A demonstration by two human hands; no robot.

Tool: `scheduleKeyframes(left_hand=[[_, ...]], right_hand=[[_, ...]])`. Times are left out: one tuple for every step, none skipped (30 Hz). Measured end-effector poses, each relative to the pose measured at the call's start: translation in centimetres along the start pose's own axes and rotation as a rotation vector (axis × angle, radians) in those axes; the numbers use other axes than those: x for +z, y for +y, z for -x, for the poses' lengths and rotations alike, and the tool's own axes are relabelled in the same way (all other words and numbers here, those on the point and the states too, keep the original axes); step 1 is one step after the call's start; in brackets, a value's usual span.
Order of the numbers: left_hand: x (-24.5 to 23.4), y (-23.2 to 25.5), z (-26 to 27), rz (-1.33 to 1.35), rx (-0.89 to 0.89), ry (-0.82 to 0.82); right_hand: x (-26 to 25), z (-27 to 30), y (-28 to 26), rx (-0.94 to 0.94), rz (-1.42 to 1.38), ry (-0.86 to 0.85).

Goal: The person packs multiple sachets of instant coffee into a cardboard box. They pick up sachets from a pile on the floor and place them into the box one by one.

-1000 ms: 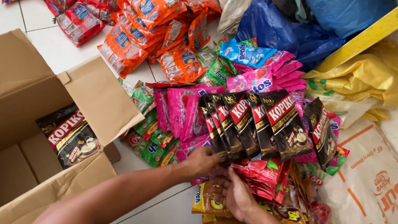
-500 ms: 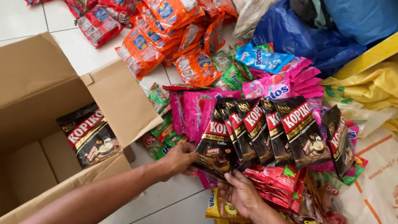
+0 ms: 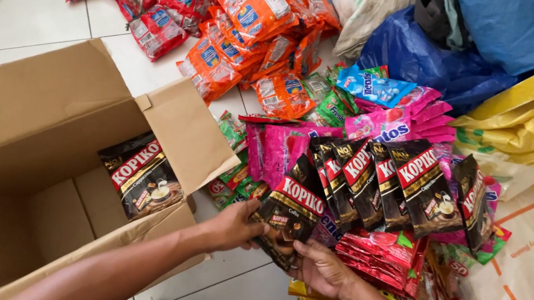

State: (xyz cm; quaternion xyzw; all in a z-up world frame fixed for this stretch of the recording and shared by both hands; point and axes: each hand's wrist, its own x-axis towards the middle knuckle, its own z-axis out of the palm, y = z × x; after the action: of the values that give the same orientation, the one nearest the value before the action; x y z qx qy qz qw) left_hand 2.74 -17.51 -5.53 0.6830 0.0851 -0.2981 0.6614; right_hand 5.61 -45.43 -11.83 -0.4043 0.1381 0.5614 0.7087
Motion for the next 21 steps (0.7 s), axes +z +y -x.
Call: scheduleKeyframes(left_hand=[[-0.3,0.2,0.6,0.001,-0.001,0.003],[-0.6,0.3,1.3,0.011,-0.003,-0.02],[-0.9,0.5,1.9,0.02,-0.004,-0.044],[-1.3,0.3,2.3,0.021,-0.004,-0.038],[-1.7,0.0,2.8,-0.001,0.0,-0.049],[-2.2,-0.3,3.3,-0.024,0.004,-0.059],[-2.4,-0.2,3.8,-0.023,0.003,-0.051],[-2.7,-0.1,4.4,-0.014,-0.012,-0.077],[-2.9,0.0,5.0,-0.005,-0.027,-0.103],[-3.0,-0.8,5.0,-0.002,-0.028,-0.095],[-3.1,-1.7,4.9,0.062,-0.016,-0.118],[-3.2,-2.5,4.9,0.129,-0.002,-0.138],[-3.4,-2.6,5.3,0.134,-0.001,-0.128],[-3.7,-2.7,5.8,0.105,0.131,-0.13],[-4.0,-2.9,6.4,0.073,0.264,-0.13],[-4.4,-1.7,7.6,0.079,0.266,-0.104],[-4.7,-0.4,8.9,0.022,0.167,-0.068],[-4.9,0.9,10.2,-0.034,0.068,-0.034],[-5.3,0.2,10.4,-0.026,0.068,-0.011],[-5.7,-0.3,10.4,-0.052,0.184,-0.031],[-6.2,-0.9,10.5,-0.08,0.3,-0.051]], right_hand=[[0.8,0.2,-0.1,0.002,0.001,-0.002],[1.6,0.3,-0.2,-0.021,0.012,-0.016],[2.4,0.5,-0.3,-0.043,0.023,-0.029],[3.1,0.6,-0.4,-0.041,0.026,-0.034],[3.8,0.7,-0.5,-0.071,0.065,-0.018],[4.5,0.7,-0.6,-0.102,0.104,-0.005],[4.8,0.7,-0.6,-0.098,0.107,-0.012],[5.1,0.7,-0.6,-0.137,0.157,-0.019],[5.4,0.6,-0.6,-0.176,0.207,-0.026],[5.6,0.6,-0.6,-0.171,0.21,-0.032],[5.8,0.6,-0.5,-0.207,0.262,-0.007],[6.1,0.5,-0.6,-0.241,0.318,0.016],[6.0,0.7,-0.8,-0.234,0.324,0.008],[6.0,0.7,-1.1,-0.265,0.421,0.05],[6.1,0.7,-1.3,-0.296,0.518,0.092],[6.6,0.7,-1.8,-0.286,0.532,0.072],[7.2,0.8,-2.3,-0.242,0.572,0.122],[7.7,1.0,-2.8,-0.199,0.612,0.175],[7.6,0.3,-2.8,-0.191,0.627,0.156],[7.5,-0.5,-2.9,-0.25,0.61,0.096],[7.4,-1.2,-3.1,-0.308,0.591,0.034]])
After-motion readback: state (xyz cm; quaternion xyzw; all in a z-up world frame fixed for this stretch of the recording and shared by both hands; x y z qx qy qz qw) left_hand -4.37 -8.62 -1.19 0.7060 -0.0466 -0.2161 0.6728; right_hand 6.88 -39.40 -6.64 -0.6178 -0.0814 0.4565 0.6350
